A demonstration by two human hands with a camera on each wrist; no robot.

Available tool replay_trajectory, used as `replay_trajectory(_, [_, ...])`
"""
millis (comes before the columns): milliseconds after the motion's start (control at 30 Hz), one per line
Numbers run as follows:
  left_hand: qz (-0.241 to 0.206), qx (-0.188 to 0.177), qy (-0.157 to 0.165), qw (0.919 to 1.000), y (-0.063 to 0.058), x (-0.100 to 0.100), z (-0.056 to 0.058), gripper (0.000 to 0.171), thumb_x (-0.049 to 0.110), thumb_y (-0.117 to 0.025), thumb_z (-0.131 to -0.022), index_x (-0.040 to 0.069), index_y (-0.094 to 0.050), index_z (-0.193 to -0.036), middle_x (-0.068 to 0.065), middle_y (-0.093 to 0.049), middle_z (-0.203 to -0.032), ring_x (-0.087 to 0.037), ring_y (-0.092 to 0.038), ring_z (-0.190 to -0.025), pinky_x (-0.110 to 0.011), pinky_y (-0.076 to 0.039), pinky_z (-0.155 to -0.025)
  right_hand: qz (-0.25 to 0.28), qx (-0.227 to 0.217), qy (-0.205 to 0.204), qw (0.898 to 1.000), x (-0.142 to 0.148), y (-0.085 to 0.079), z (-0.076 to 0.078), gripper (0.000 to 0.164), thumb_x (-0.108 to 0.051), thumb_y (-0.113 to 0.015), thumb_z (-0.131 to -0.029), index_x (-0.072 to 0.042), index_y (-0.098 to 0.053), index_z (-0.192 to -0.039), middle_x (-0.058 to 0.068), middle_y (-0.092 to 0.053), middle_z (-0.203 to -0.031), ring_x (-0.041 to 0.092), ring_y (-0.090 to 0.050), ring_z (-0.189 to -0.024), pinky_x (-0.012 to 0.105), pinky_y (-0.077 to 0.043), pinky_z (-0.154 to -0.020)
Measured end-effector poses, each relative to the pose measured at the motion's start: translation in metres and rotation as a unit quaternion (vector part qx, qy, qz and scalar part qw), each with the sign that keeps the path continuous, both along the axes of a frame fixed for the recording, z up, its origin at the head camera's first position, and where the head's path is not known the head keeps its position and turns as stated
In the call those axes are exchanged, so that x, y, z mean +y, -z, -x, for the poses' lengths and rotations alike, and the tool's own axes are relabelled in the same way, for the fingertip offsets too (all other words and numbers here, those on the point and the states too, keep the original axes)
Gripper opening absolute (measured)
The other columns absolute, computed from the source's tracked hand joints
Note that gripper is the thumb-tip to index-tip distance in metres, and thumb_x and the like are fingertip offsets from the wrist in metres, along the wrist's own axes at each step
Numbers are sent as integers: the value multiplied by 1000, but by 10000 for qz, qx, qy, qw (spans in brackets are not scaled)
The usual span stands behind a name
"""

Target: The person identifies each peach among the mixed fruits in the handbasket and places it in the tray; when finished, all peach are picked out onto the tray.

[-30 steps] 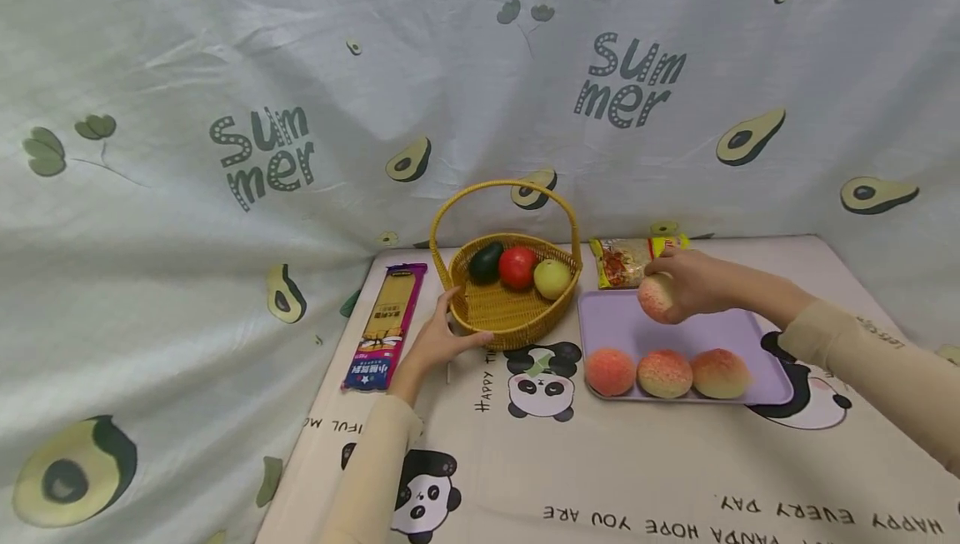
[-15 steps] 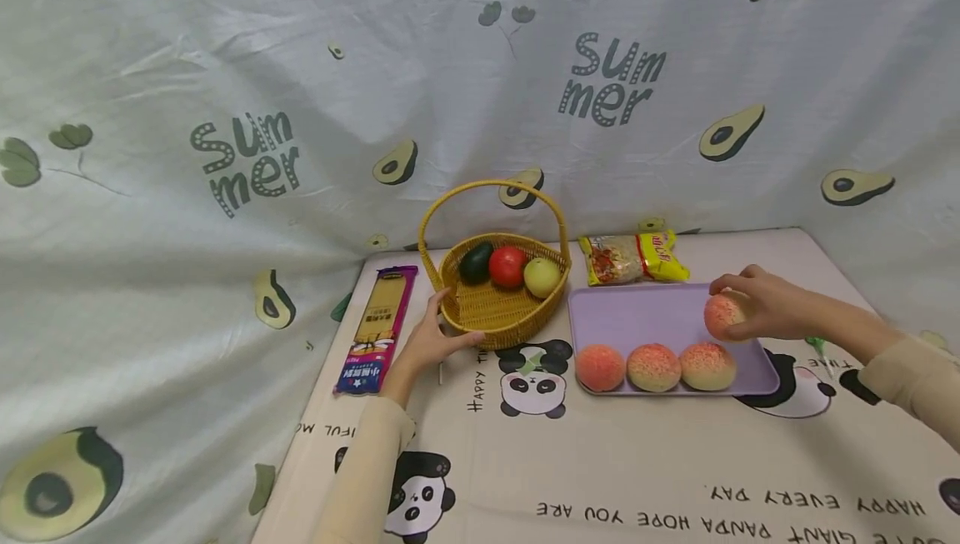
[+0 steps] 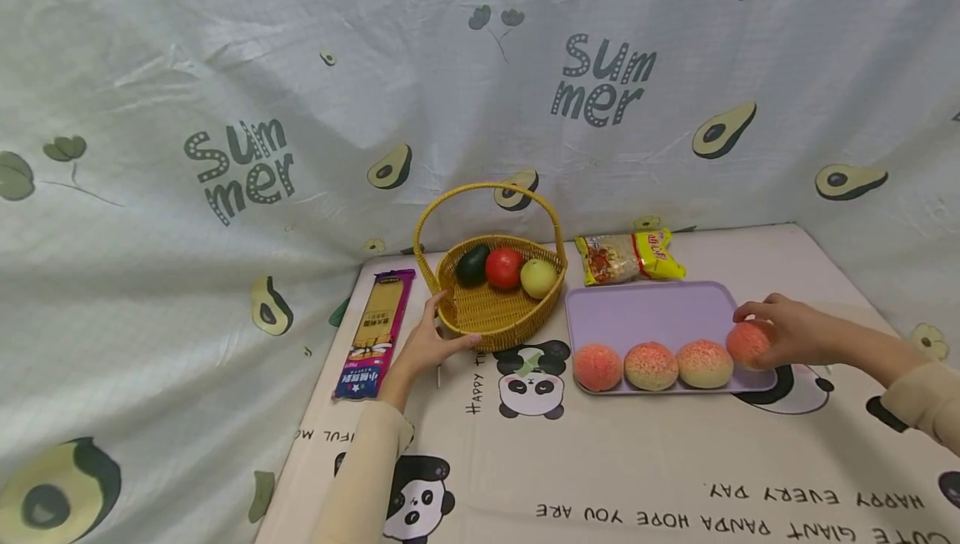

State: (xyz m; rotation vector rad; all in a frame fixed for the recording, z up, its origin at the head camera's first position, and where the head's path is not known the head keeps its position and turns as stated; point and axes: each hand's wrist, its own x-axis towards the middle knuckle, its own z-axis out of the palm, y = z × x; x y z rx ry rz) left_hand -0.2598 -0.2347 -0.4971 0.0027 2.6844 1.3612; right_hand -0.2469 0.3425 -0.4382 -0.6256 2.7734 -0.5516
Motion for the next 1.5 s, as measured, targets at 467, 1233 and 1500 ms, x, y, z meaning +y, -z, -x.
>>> replay_trajectory(467, [-43, 14, 34, 10000, 0, -5, 0, 110, 58, -84, -81, 34, -15, -164, -14, -25, -172, -45, -31, -155, -68, -32, -122, 147, -592, -109, 9981, 2, 7, -5, 64, -18, -92, -72, -5, -61, -127, 13, -65, -117, 29, -62, -103, 32, -59, -73])
replay_trajectory(1233, [27, -23, 2, 10000, 1, -8, 0, 110, 61, -83, -81, 34, -14, -164, -14, -26, -172, -45, -31, -156, -67, -32, -122, 1, -626, -314, 9975, -3, 16, -7, 78, -14, -93, -71, -1, -57, -138, 29, -63, -134, 43, -62, -116, 63, -58, -91])
replay_trajectory(1500, [45, -56, 2, 10000, 1, -8, -1, 110, 59, -83, -82, 33, -14, -164, -15, -25, -172, -44, -31, -156, -67, -31, -122, 45, -754, -241, 9969, -3, 14, -5, 80, -14, -92, -72, 0, -54, -141, 34, -59, -137, 41, -61, -113, 58, -60, -87])
